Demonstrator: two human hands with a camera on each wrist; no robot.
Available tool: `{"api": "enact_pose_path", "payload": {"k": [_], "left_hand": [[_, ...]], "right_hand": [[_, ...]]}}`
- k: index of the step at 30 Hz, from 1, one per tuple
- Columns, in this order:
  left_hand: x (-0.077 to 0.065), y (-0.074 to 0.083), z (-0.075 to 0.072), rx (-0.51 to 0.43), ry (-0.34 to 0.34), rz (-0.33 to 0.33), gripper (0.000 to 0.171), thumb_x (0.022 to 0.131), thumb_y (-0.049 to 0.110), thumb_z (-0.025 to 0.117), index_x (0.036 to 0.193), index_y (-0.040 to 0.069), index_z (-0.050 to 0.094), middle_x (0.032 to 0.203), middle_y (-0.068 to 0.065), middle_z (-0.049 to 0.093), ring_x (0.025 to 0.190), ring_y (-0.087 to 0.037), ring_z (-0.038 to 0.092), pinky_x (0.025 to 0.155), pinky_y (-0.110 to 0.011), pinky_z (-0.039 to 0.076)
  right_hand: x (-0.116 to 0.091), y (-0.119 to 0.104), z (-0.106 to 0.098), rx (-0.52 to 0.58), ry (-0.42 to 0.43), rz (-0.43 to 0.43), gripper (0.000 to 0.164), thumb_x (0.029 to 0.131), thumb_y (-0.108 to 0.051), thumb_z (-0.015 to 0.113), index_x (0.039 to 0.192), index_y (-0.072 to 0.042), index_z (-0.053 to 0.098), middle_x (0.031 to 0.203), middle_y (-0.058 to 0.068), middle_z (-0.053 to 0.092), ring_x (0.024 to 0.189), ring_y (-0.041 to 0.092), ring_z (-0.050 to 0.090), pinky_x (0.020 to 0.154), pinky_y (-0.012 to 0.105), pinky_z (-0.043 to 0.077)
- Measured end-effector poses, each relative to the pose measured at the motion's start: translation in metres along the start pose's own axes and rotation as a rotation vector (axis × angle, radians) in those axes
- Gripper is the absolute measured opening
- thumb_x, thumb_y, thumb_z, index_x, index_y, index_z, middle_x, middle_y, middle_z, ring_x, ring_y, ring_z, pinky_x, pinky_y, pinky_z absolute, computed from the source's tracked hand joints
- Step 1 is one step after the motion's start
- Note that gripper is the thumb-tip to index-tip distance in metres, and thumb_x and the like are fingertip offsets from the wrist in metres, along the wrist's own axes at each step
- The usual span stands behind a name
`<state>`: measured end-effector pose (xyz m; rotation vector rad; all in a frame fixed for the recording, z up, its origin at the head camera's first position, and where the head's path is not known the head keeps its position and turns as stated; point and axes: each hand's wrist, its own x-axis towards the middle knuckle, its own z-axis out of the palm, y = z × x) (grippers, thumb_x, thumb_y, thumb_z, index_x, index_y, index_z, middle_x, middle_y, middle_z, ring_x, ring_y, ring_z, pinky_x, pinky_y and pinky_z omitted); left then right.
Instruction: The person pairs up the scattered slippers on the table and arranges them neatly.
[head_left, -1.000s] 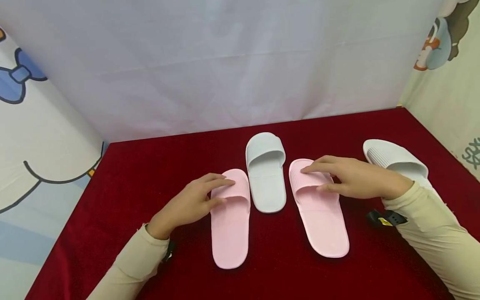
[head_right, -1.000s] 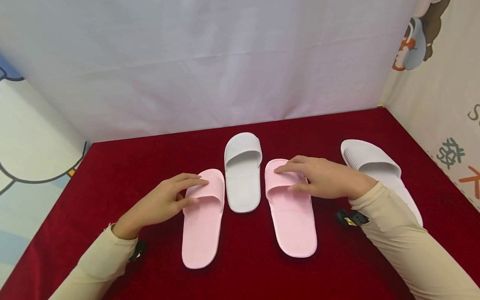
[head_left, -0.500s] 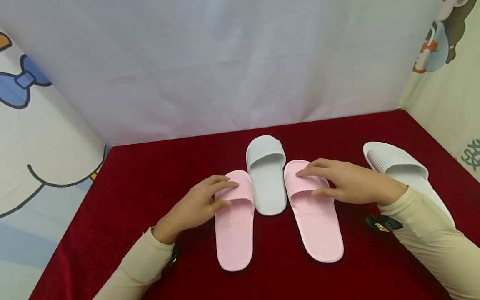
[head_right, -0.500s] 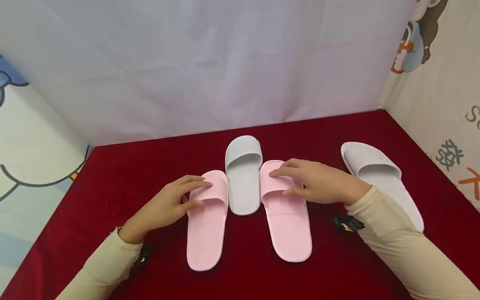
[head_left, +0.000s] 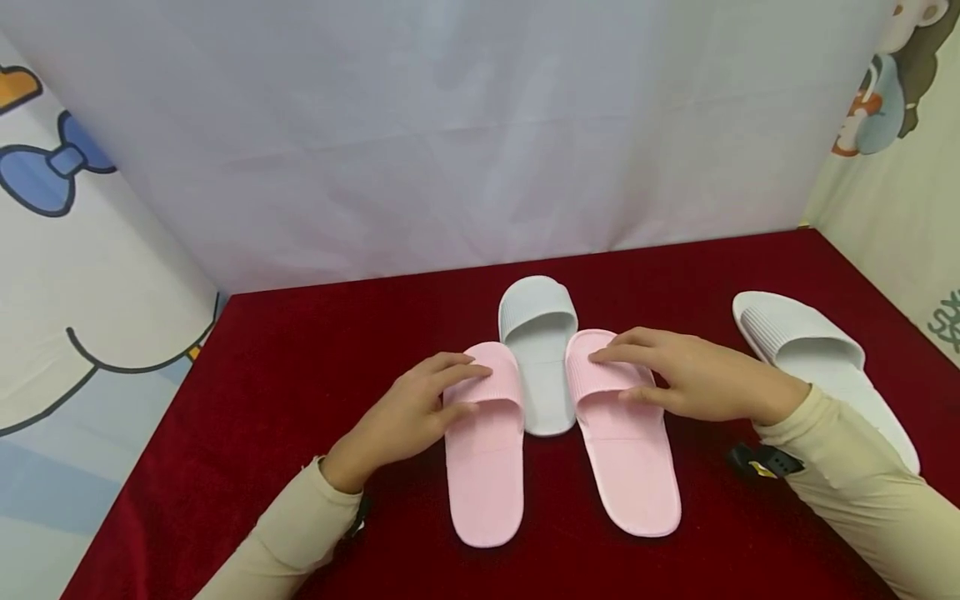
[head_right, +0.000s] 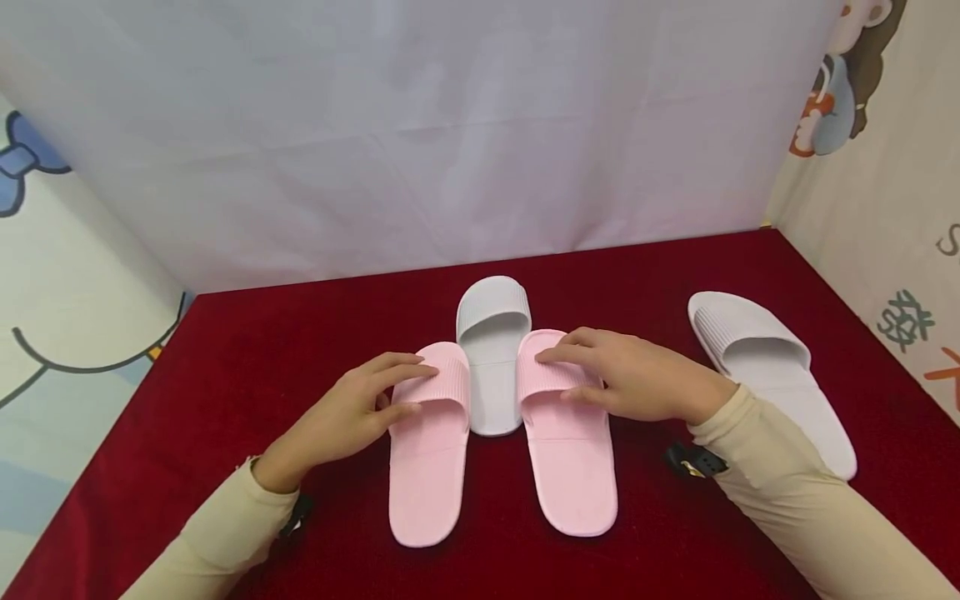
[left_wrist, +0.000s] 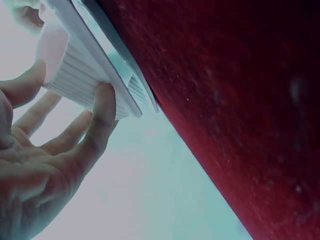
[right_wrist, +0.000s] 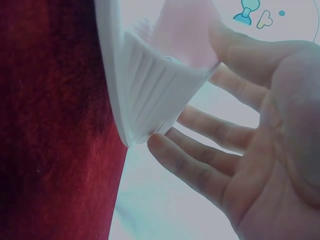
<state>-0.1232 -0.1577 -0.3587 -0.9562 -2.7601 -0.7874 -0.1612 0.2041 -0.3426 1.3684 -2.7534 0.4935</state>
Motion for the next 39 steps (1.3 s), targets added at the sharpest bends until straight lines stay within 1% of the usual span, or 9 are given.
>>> {"api": "enact_pose_path", "payload": {"k": [3,7,15,18,27,30,39], "left_hand": [[0.001,0.003,0.002,0.005,0.017,-0.003,0.038,0.089,0.016,0.075,0.126,0.014,0.068,0.128,-0.010,0.064,0.121,-0.025,0.061,0.095,-0.042,0.052],[0.002,0.005,0.004,0.005,0.009,-0.018,0.038,0.088,0.016,0.075,0.126,0.014,0.068,0.129,-0.009,0.063,0.121,-0.025,0.061,0.094,-0.041,0.053],[0.002,0.008,0.004,0.007,-0.016,-0.019,0.038,0.089,0.017,0.074,0.126,0.015,0.068,0.129,-0.010,0.063,0.124,-0.026,0.059,0.100,-0.044,0.051],[0.002,0.009,0.004,0.007,-0.017,-0.019,0.038,0.089,0.017,0.075,0.126,0.015,0.068,0.129,-0.010,0.063,0.124,-0.027,0.059,0.100,-0.045,0.051],[0.004,0.011,0.005,0.011,0.002,0.015,0.039,0.088,0.017,0.075,0.126,0.014,0.068,0.127,-0.010,0.064,0.122,-0.025,0.061,0.098,-0.043,0.052],[0.005,0.012,0.006,0.015,0.007,0.024,0.039,0.088,0.017,0.076,0.125,0.014,0.068,0.126,-0.010,0.064,0.119,-0.025,0.062,0.097,-0.043,0.052],[0.005,0.012,0.009,-0.004,0.000,0.016,0.038,0.089,0.017,0.075,0.126,0.015,0.068,0.126,-0.008,0.064,0.117,-0.023,0.062,0.094,-0.041,0.053]], "right_hand": [[0.000,-0.001,0.001,-0.006,0.008,0.000,0.048,0.091,-0.027,0.072,0.137,-0.021,0.059,0.130,0.003,0.062,0.119,0.022,0.062,0.097,0.044,0.052],[0.001,-0.002,0.004,-0.009,0.017,0.001,0.046,0.092,-0.029,0.071,0.136,-0.022,0.060,0.130,0.002,0.062,0.117,0.020,0.062,0.095,0.043,0.053],[0.005,-0.005,0.008,-0.020,0.011,0.000,0.046,0.093,-0.030,0.071,0.137,-0.022,0.059,0.130,0.003,0.062,0.119,0.021,0.061,0.098,0.043,0.052],[0.006,-0.007,0.009,-0.023,0.013,-0.006,0.047,0.092,-0.030,0.071,0.137,-0.022,0.059,0.131,0.003,0.062,0.119,0.022,0.061,0.098,0.043,0.052],[0.009,-0.012,0.014,-0.040,0.020,-0.044,0.047,0.093,-0.031,0.069,0.138,-0.022,0.058,0.133,0.005,0.061,0.122,0.023,0.060,0.100,0.044,0.051],[0.010,-0.013,0.015,-0.040,0.019,-0.041,0.047,0.094,-0.031,0.069,0.138,-0.023,0.058,0.133,0.005,0.060,0.123,0.024,0.059,0.101,0.045,0.050],[0.013,-0.019,0.020,-0.025,0.020,-0.044,0.047,0.095,-0.031,0.067,0.140,-0.022,0.057,0.135,0.007,0.059,0.124,0.025,0.057,0.102,0.045,0.049]]}}
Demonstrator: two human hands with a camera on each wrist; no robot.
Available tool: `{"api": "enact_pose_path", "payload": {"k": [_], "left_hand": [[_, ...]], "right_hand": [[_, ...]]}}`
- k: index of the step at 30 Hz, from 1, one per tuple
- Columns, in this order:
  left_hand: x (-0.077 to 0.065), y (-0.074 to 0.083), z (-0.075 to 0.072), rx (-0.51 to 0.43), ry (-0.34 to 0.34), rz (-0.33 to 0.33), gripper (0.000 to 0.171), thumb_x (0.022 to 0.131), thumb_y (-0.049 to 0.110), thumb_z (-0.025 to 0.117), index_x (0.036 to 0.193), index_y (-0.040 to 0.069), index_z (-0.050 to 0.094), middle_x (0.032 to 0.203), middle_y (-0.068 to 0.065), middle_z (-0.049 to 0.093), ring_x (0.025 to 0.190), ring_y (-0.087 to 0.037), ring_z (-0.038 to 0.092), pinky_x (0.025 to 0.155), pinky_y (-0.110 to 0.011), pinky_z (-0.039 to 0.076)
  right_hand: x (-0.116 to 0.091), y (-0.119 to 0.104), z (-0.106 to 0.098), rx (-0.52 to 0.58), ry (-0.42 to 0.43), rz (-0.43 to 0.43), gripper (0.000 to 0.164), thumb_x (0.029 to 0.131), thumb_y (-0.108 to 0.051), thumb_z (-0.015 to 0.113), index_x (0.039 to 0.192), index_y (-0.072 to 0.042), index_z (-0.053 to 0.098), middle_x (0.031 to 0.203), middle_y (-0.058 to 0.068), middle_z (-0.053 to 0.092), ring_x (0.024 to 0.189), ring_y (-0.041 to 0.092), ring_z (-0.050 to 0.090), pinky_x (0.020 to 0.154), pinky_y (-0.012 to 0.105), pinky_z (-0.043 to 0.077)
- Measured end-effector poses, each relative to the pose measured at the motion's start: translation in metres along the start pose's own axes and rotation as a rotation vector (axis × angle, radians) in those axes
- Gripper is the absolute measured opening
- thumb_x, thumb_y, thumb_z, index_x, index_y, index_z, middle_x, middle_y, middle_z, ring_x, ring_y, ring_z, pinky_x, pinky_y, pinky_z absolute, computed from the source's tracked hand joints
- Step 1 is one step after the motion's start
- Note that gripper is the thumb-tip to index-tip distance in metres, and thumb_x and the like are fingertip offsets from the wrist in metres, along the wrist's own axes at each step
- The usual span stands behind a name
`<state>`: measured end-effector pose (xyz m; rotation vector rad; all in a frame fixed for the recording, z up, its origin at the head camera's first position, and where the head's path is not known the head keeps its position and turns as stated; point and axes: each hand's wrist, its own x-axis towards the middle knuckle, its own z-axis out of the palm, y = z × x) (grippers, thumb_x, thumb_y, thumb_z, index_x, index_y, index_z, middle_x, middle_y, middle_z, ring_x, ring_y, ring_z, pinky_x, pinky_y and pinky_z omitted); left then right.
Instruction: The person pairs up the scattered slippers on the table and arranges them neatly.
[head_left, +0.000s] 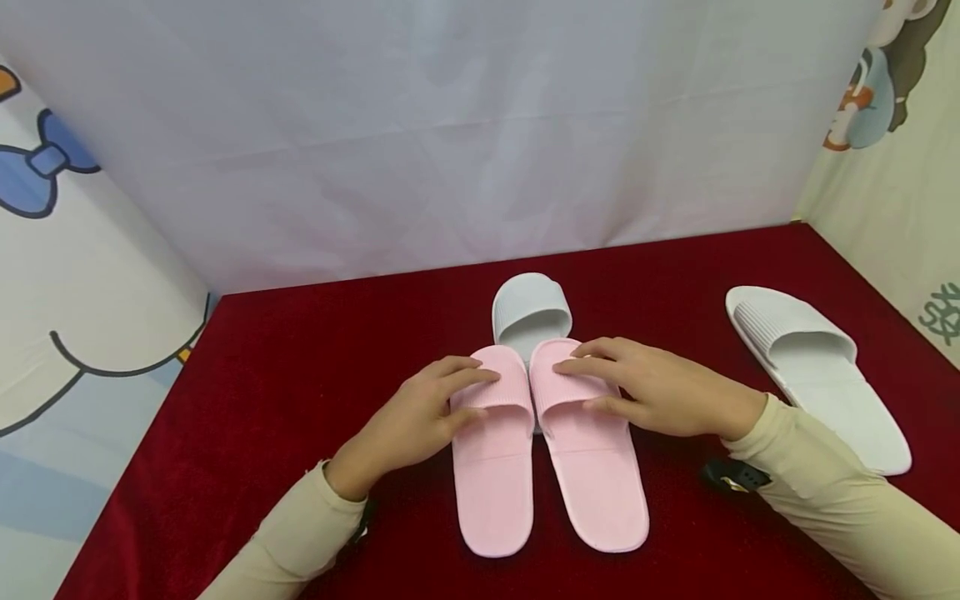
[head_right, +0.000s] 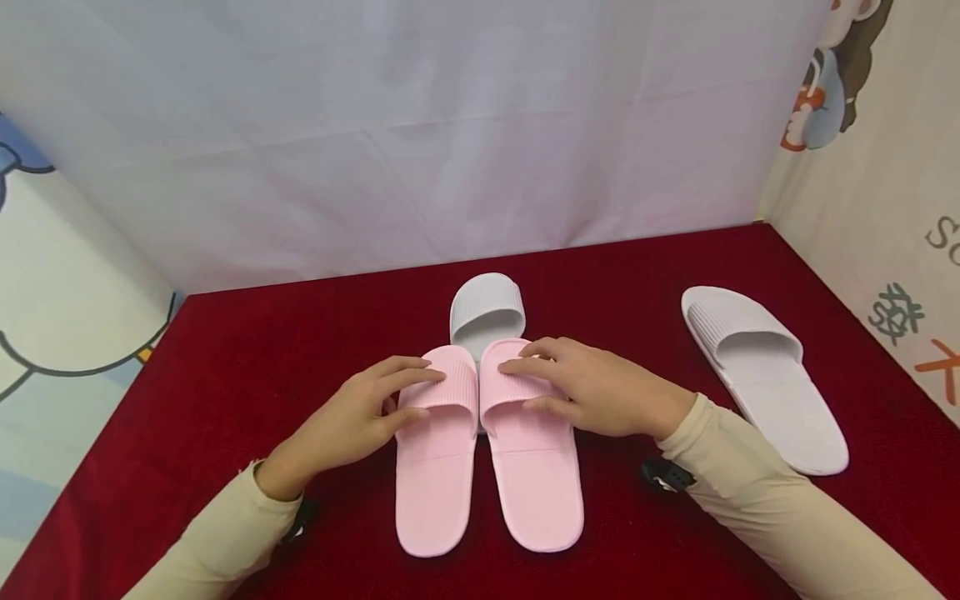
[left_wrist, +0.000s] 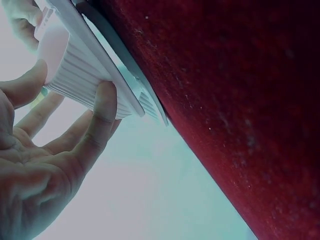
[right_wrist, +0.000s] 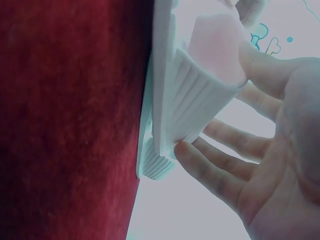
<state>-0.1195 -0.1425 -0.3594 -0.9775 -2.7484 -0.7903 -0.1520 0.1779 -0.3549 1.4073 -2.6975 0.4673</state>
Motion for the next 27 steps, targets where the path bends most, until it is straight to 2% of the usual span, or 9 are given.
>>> {"api": "enact_pose_path", "payload": {"k": [11,23,27], "left_hand": [[-0.001,-0.002,-0.001,0.024,0.016,-0.009,0.038,0.088,0.014,0.075,0.125,0.015,0.068,0.127,-0.009,0.064,0.116,-0.024,0.063,0.090,-0.041,0.054],[-0.006,-0.010,-0.006,0.029,0.009,-0.043,0.037,0.088,0.014,0.075,0.124,0.016,0.069,0.128,-0.009,0.064,0.119,-0.025,0.062,0.092,-0.042,0.054],[-0.008,-0.013,-0.009,0.027,0.015,-0.036,0.038,0.087,0.015,0.076,0.124,0.015,0.069,0.128,-0.009,0.063,0.119,-0.024,0.062,0.092,-0.041,0.054]], "right_hand": [[0.007,-0.006,0.005,-0.013,0.019,0.010,0.047,0.096,-0.030,0.065,0.141,-0.021,0.056,0.136,0.008,0.058,0.123,0.024,0.057,0.100,0.043,0.050],[0.019,-0.011,0.010,-0.010,0.015,0.009,0.046,0.096,-0.031,0.065,0.140,-0.021,0.056,0.136,0.008,0.058,0.119,0.023,0.058,0.098,0.042,0.050],[0.022,-0.013,0.010,0.003,0.015,0.004,0.046,0.096,-0.031,0.065,0.140,-0.021,0.056,0.135,0.008,0.058,0.119,0.023,0.058,0.098,0.042,0.050]]}}
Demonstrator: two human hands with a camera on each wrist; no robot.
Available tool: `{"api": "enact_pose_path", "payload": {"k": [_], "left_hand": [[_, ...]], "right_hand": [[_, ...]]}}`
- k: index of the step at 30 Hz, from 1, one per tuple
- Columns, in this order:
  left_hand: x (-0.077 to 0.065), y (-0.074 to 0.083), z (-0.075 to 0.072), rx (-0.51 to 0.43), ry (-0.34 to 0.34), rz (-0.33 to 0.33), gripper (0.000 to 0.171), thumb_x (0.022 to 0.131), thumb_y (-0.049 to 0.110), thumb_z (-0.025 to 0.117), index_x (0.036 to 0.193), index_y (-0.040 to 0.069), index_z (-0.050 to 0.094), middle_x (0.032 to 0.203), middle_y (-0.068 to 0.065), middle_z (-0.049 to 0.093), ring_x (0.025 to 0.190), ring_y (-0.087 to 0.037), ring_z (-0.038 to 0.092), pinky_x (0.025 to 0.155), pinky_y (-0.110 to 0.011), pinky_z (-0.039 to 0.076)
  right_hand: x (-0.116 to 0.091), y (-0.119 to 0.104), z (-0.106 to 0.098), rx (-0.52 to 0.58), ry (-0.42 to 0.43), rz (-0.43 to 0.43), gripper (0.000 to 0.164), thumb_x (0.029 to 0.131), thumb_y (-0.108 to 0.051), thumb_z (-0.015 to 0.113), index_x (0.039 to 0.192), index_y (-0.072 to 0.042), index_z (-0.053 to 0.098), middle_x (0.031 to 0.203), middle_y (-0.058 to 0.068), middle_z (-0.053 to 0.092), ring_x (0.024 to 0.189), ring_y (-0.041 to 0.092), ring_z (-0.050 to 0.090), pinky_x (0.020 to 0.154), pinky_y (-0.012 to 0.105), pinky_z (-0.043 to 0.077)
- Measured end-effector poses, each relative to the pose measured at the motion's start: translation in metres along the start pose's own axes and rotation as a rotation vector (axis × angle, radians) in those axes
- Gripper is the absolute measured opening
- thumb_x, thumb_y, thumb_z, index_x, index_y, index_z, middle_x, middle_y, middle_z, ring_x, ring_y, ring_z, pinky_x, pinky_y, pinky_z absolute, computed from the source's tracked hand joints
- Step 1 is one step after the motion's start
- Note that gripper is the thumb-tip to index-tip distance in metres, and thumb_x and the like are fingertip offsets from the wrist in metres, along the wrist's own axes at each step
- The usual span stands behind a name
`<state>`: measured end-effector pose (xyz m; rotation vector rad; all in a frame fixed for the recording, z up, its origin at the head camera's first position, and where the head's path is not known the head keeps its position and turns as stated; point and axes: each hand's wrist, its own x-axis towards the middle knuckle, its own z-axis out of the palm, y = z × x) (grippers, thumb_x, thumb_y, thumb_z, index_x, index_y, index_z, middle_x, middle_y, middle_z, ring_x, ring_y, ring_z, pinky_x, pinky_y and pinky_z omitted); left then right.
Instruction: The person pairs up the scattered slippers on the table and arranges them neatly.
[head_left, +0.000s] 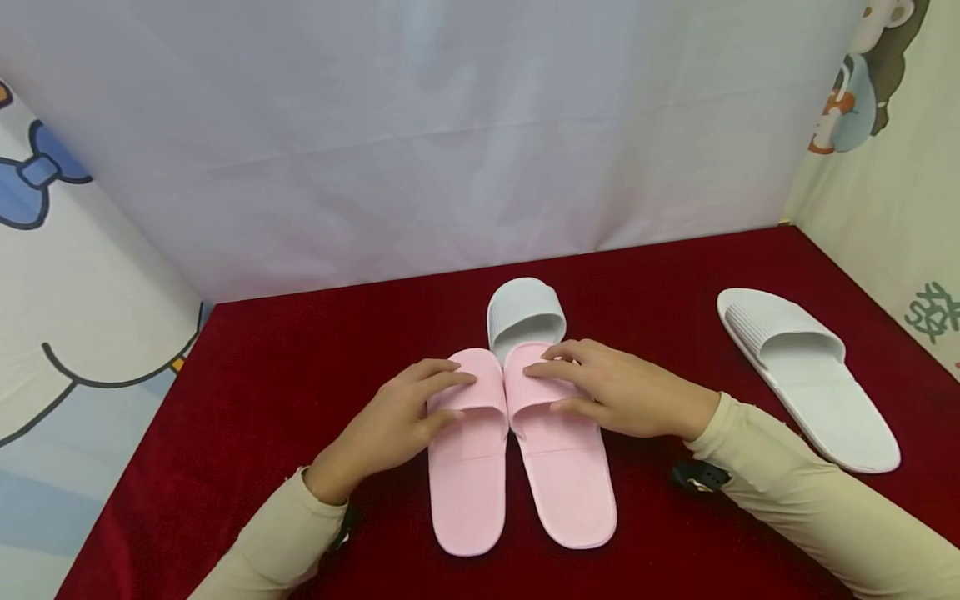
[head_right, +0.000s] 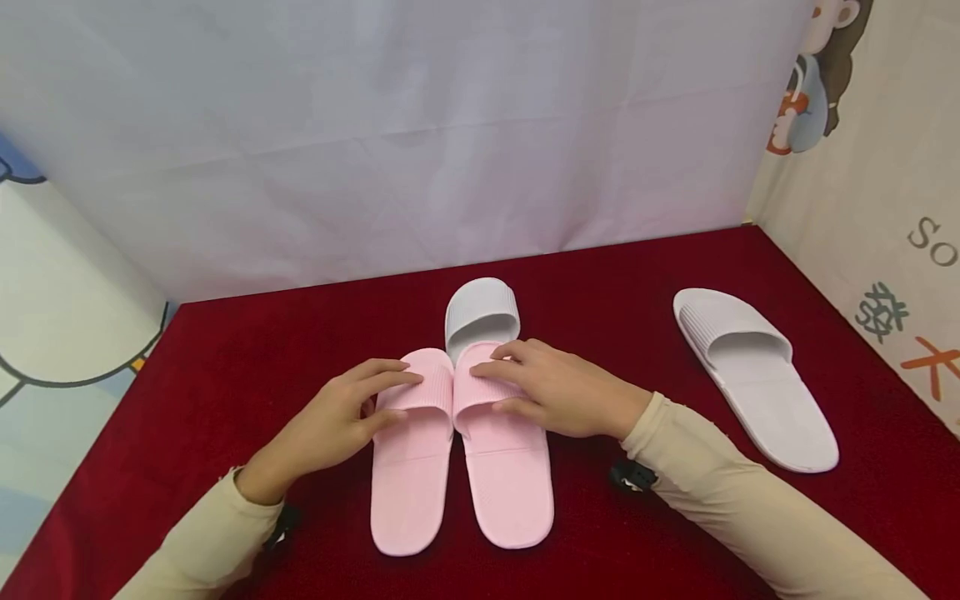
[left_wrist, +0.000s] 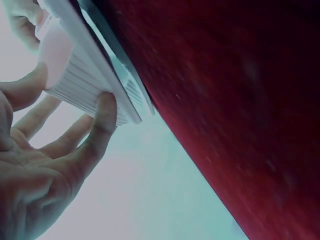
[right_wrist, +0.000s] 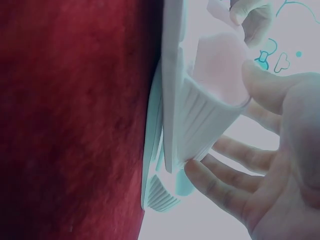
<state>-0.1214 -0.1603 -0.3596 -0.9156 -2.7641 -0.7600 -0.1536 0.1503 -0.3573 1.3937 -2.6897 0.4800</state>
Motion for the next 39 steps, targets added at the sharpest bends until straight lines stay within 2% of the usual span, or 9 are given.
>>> {"api": "enact_pose_path", "payload": {"k": [10,13,17,23,32,39], "left_hand": [[-0.014,-0.013,-0.010,0.020,0.027,-0.010,0.038,0.086,0.014,0.077,0.124,0.015,0.069,0.130,-0.010,0.063,0.120,-0.025,0.061,0.090,-0.040,0.053],[-0.018,-0.017,-0.012,0.018,0.039,-0.017,0.039,0.086,0.012,0.076,0.124,0.015,0.069,0.131,-0.010,0.063,0.107,-0.021,0.063,0.081,-0.035,0.053],[-0.022,-0.023,-0.014,0.019,0.054,-0.016,0.039,0.087,0.010,0.076,0.125,0.016,0.068,0.133,-0.010,0.062,0.090,-0.014,0.058,0.072,-0.029,0.051],[-0.032,-0.034,-0.020,0.032,0.065,-0.021,0.040,0.087,0.010,0.076,0.125,0.016,0.068,0.133,-0.008,0.062,0.078,-0.010,0.054,0.069,-0.026,0.050],[-0.049,-0.048,-0.030,0.063,0.087,-0.013,0.040,0.085,0.008,0.077,0.124,0.015,0.068,0.132,-0.010,0.062,0.077,-0.007,0.053,0.068,-0.025,0.049],[-0.056,-0.053,-0.036,0.072,0.090,-0.031,0.041,0.084,0.010,0.077,0.124,0.015,0.068,0.133,-0.009,0.062,0.081,-0.007,0.054,0.067,-0.025,0.050]], "right_hand": [[0.020,-0.011,0.005,0.022,0.008,-0.044,0.044,0.096,-0.031,0.066,0.138,-0.019,0.058,0.131,0.006,0.059,0.118,0.021,0.058,0.099,0.040,0.050],[0.025,-0.014,0.006,0.019,0.011,-0.055,0.044,0.096,-0.030,0.066,0.137,-0.018,0.058,0.130,0.008,0.059,0.118,0.022,0.058,0.100,0.041,0.049],[0.033,-0.019,0.006,0.019,0.001,-0.055,0.043,0.097,-0.030,0.065,0.138,-0.017,0.058,0.130,0.008,0.059,0.119,0.022,0.057,0.100,0.040,0.050],[0.048,-0.027,0.009,0.018,-0.028,-0.047,0.044,0.097,-0.034,0.063,0.138,-0.019,0.058,0.130,0.008,0.058,0.118,0.022,0.056,0.098,0.039,0.051],[0.069,-0.037,0.018,0.034,-0.058,-0.048,0.043,0.098,-0.035,0.061,0.138,-0.021,0.058,0.131,0.010,0.059,0.118,0.024,0.060,0.102,0.040,0.050],[0.080,-0.042,0.019,0.013,-0.059,-0.098,0.042,0.098,-0.034,0.062,0.137,-0.017,0.058,0.130,0.012,0.060,0.117,0.026,0.061,0.103,0.041,0.048]]}}
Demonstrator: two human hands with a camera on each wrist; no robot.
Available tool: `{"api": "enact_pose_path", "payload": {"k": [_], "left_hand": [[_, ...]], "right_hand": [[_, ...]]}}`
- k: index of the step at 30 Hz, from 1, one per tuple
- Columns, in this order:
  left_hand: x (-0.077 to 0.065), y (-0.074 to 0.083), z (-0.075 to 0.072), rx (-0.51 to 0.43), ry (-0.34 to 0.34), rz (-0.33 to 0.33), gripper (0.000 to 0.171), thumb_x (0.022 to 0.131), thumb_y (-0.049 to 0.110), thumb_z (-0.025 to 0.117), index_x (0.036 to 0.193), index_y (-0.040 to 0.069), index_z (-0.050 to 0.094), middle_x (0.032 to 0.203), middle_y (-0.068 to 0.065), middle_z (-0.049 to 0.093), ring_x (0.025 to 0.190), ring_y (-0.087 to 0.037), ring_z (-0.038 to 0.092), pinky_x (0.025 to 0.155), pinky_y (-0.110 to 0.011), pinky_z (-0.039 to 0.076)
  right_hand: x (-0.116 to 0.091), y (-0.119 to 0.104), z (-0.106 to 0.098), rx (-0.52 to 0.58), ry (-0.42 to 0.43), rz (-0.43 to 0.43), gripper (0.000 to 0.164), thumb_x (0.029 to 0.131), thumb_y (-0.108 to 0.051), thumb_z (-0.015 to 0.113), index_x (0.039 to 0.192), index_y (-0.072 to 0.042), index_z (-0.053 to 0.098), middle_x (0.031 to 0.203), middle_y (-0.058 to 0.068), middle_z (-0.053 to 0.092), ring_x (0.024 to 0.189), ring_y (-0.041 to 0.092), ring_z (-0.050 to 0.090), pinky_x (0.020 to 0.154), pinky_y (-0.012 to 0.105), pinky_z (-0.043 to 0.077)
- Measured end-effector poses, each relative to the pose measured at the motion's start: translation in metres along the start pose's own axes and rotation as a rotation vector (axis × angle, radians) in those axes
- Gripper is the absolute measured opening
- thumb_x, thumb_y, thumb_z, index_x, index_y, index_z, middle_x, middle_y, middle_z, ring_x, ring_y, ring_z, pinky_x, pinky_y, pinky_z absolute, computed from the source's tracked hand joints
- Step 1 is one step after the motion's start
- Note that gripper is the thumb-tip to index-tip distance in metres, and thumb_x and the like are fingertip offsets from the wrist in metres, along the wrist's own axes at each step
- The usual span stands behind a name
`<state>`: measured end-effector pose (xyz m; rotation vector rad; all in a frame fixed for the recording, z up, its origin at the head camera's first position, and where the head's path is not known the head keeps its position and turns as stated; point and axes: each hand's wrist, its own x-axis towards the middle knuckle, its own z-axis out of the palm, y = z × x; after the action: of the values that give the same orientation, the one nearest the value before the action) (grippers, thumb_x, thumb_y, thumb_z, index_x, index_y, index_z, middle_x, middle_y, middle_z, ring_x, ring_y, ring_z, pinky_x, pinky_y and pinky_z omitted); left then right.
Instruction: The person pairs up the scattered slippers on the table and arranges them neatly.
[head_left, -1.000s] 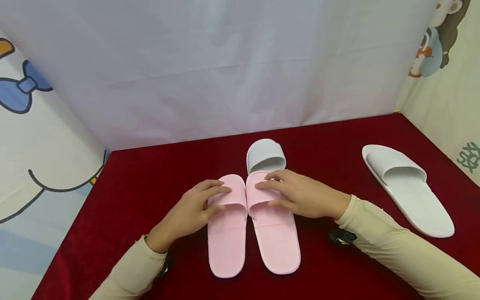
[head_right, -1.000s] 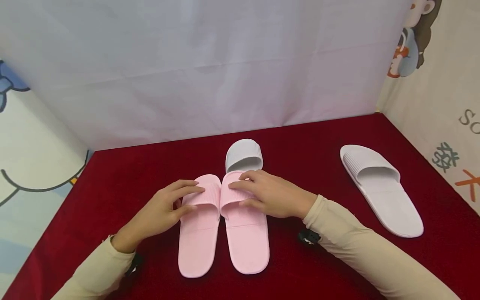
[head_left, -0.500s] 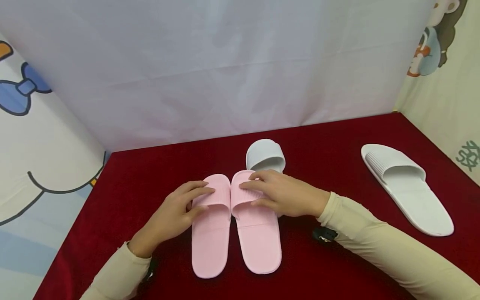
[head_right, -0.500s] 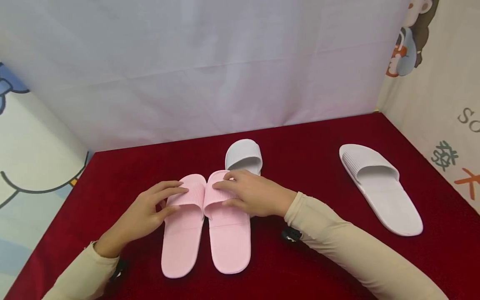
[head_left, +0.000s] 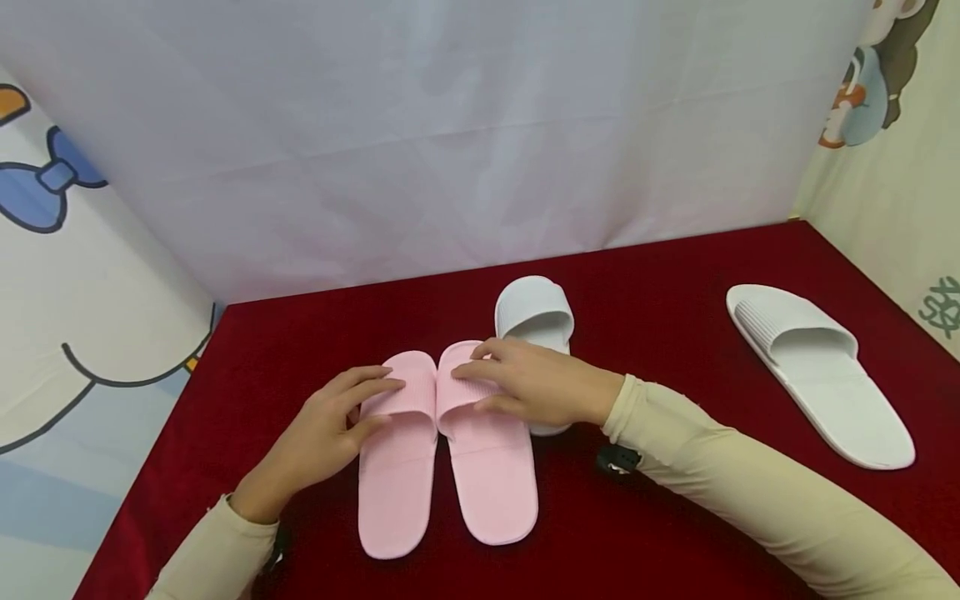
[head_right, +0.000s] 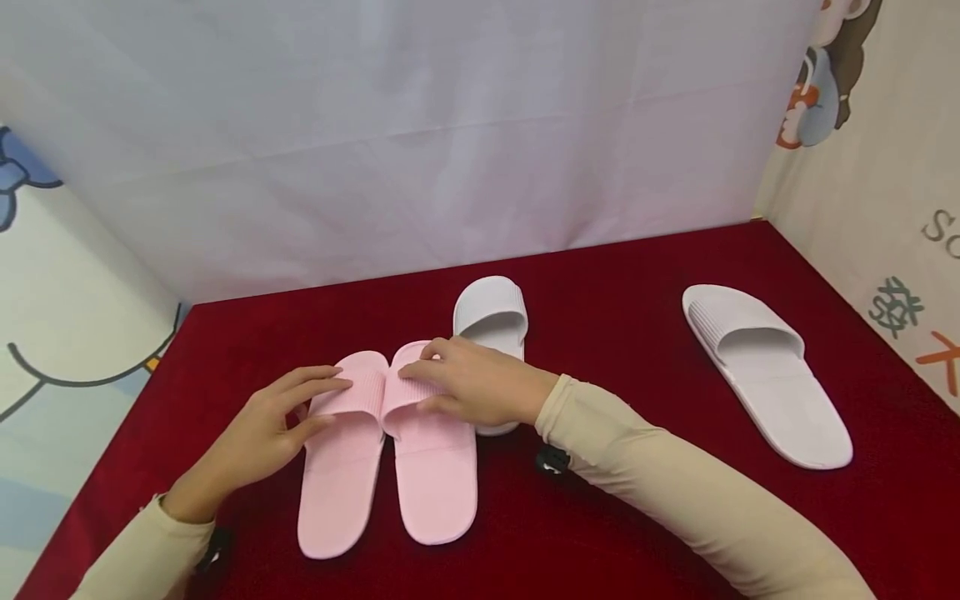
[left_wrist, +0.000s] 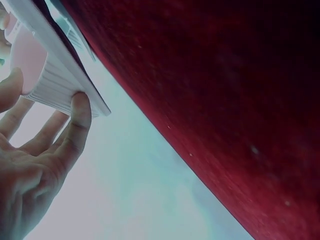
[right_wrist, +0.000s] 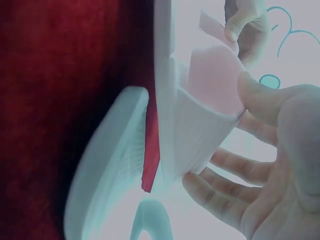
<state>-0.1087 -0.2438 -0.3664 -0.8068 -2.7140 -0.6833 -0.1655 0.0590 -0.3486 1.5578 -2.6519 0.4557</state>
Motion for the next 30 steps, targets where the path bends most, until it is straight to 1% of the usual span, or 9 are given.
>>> {"api": "enact_pose_path", "payload": {"k": [5,9,14,18,24,30], "left_hand": [[0.001,-0.007,-0.001,-0.018,0.020,0.015,0.042,0.082,0.003,0.078,0.122,0.013,0.069,0.131,-0.011,0.063,0.077,-0.004,0.053,0.066,-0.025,0.050],[0.003,-0.012,-0.001,-0.022,0.025,0.016,0.043,0.081,-0.001,0.077,0.121,0.012,0.069,0.130,-0.012,0.064,0.078,-0.007,0.055,0.065,-0.024,0.050],[0.007,-0.016,-0.002,-0.028,0.004,-0.018,0.043,0.083,-0.001,0.076,0.123,0.011,0.069,0.131,-0.013,0.063,0.080,-0.009,0.057,0.066,-0.025,0.051],[0.009,-0.020,-0.003,-0.024,-0.009,-0.035,0.041,0.084,0.000,0.075,0.123,0.011,0.068,0.131,-0.013,0.062,0.081,-0.010,0.058,0.067,-0.025,0.051],[0.013,-0.027,-0.003,-0.030,-0.017,-0.047,0.041,0.085,0.000,0.074,0.124,0.010,0.068,0.132,-0.013,0.062,0.085,-0.013,0.059,0.067,-0.025,0.051],[0.020,-0.033,-0.004,-0.030,-0.020,-0.053,0.040,0.086,0.001,0.074,0.124,0.009,0.067,0.133,-0.014,0.061,0.092,-0.018,0.062,0.068,-0.027,0.052]], "right_hand": [[0.007,0.000,0.000,-0.011,-0.007,-0.010,0.043,0.098,-0.034,0.062,0.137,-0.017,0.058,0.129,0.012,0.061,0.117,0.026,0.061,0.103,0.040,0.048],[0.012,0.002,-0.001,0.004,-0.019,0.009,0.043,0.098,-0.034,0.062,0.138,-0.018,0.058,0.129,0.012,0.061,0.116,0.026,0.062,0.102,0.040,0.049],[0.019,0.004,-0.003,0.018,-0.030,0.026,0.043,0.097,-0.034,0.064,0.137,-0.018,0.059,0.130,0.013,0.061,0.113,0.026,0.063,0.100,0.040,0.050],[0.025,0.006,-0.004,0.026,-0.057,0.039,0.044,0.098,-0.035,0.063,0.138,-0.019,0.059,0.132,0.013,0.060,0.113,0.026,0.062,0.099,0.040,0.050],[0.032,0.010,-0.004,0.025,-0.093,0.072,0.045,0.098,-0.035,0.062,0.141,-0.022,0.056,0.132,0.011,0.059,0.114,0.024,0.061,0.100,0.038,0.050],[0.041,0.015,-0.005,0.009,-0.103,0.082,0.045,0.099,-0.035,0.061,0.141,-0.021,0.056,0.134,0.014,0.058,0.115,0.027,0.061,0.101,0.040,0.050]]}}
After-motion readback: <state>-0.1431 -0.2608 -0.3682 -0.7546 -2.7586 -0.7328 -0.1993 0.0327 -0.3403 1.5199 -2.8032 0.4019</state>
